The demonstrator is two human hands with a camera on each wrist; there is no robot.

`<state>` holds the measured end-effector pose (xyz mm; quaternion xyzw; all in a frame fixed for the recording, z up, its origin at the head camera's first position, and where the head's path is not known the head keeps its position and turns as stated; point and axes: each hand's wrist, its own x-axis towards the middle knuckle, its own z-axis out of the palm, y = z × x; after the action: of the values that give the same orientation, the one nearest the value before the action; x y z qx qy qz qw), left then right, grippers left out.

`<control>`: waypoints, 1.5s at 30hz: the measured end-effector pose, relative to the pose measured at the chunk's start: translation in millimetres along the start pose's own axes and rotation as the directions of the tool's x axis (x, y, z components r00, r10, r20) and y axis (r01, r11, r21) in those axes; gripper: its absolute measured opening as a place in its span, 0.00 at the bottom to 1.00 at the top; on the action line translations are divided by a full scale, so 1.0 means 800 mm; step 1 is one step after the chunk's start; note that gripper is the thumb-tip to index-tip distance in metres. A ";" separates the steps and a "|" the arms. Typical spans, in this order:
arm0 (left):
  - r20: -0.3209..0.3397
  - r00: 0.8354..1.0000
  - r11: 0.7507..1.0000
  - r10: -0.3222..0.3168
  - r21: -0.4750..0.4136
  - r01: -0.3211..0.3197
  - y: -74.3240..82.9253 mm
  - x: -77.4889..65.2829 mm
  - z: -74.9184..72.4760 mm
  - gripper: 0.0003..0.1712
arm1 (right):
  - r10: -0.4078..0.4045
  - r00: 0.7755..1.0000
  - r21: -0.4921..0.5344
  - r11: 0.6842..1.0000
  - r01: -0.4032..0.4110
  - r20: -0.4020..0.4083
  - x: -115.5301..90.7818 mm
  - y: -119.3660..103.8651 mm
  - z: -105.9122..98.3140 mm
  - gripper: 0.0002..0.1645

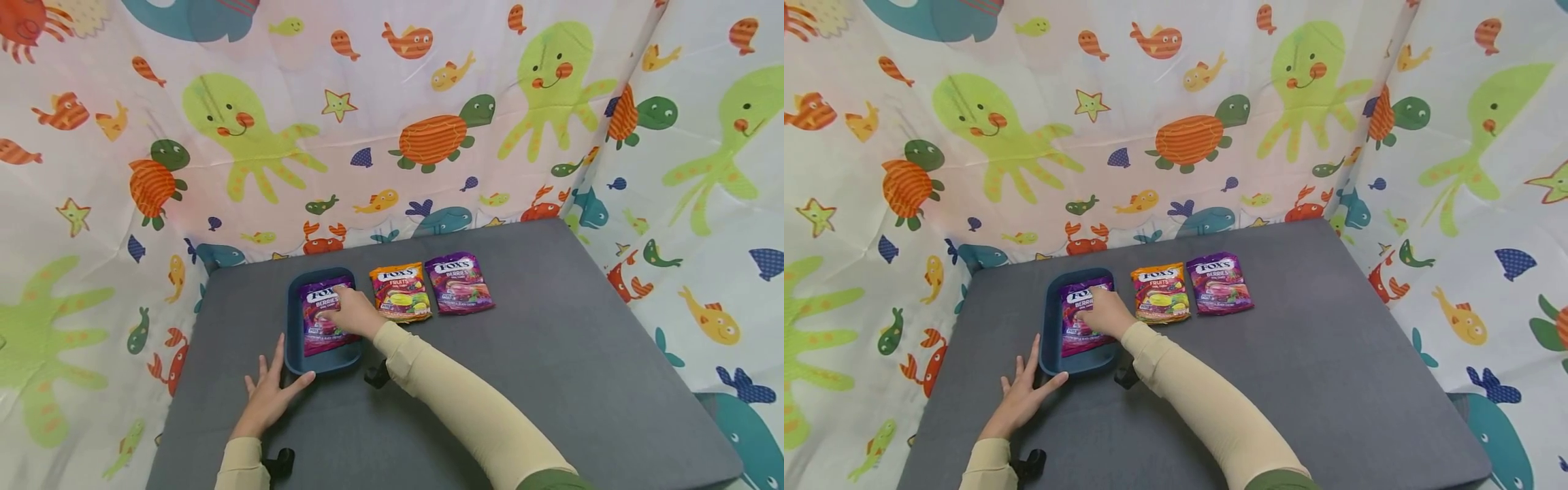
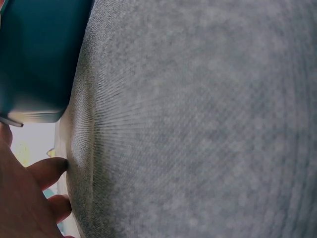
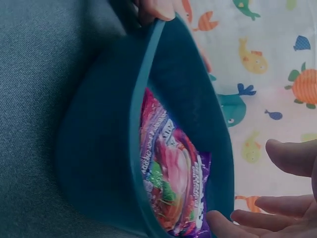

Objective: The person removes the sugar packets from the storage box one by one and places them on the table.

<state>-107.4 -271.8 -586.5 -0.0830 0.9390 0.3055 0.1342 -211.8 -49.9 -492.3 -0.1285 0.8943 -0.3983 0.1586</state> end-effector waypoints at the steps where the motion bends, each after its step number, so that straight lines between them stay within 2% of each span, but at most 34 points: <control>1: -0.002 1.000 1.000 -0.001 0.000 0.001 0.000 0.000 0.000 0.57 | 0.000 1.000 0.003 1.000 0.000 0.002 0.001 0.000 0.002 0.42; 7: -0.004 1.000 1.000 -0.014 0.000 0.014 -0.004 -0.003 -0.001 0.58 | 0.000 1.000 -0.035 0.999 0.001 0.012 0.008 0.002 0.017 0.42; 12: -0.026 0.999 0.999 0.028 -0.015 -0.029 -0.005 -0.004 0.000 0.57 | -0.006 1.000 -0.073 0.997 0.006 0.001 0.013 0.001 0.027 0.43; 16: -0.039 0.998 0.998 0.058 -0.010 -0.059 -0.006 -0.004 0.002 0.57 | 0.032 0.999 -0.082 0.996 -0.033 -0.014 0.017 0.003 0.036 0.43; 20: -0.032 0.998 0.999 0.048 -0.007 -0.048 -0.007 -0.003 0.004 0.57 | 0.073 0.997 -0.079 0.994 -0.075 -0.031 0.022 0.005 0.044 0.45; 24: -0.027 0.999 0.999 0.039 -0.008 -0.039 -0.007 -0.002 0.004 0.57 | 0.114 0.993 -0.047 0.992 -0.116 -0.039 0.025 0.003 0.049 0.45; 28: -0.020 0.999 0.999 0.035 -0.010 -0.035 -0.005 -0.001 0.003 0.57 | 0.172 0.984 0.035 0.985 -0.171 -0.052 0.026 0.003 0.051 0.40; 31: -0.017 0.999 0.999 0.039 -0.013 -0.039 -0.005 -0.001 0.002 0.57 | 0.195 0.979 0.108 0.976 -0.188 -0.058 0.028 0.007 0.049 0.33; 34: -0.015 0.999 0.999 0.042 -0.020 -0.042 -0.004 -0.001 0.000 0.57 | 0.210 0.977 0.178 0.963 -0.201 -0.032 0.027 0.007 0.044 0.27; 38: -0.017 0.999 0.999 0.043 -0.017 -0.044 -0.004 -0.002 0.001 0.57 | 0.232 0.972 0.256 0.939 -0.230 0.022 0.022 0.002 0.039 0.25; 45: -0.015 0.999 0.999 0.042 -0.011 -0.043 -0.004 -0.004 -0.001 0.56 | 0.265 0.964 0.308 0.918 -0.251 -0.002 0.019 -0.007 0.040 0.23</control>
<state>-103.8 -274.5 -587.2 -0.0661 0.9397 0.3131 0.1202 -212.6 -80.5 -510.8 0.0252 0.8343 -0.5099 0.2081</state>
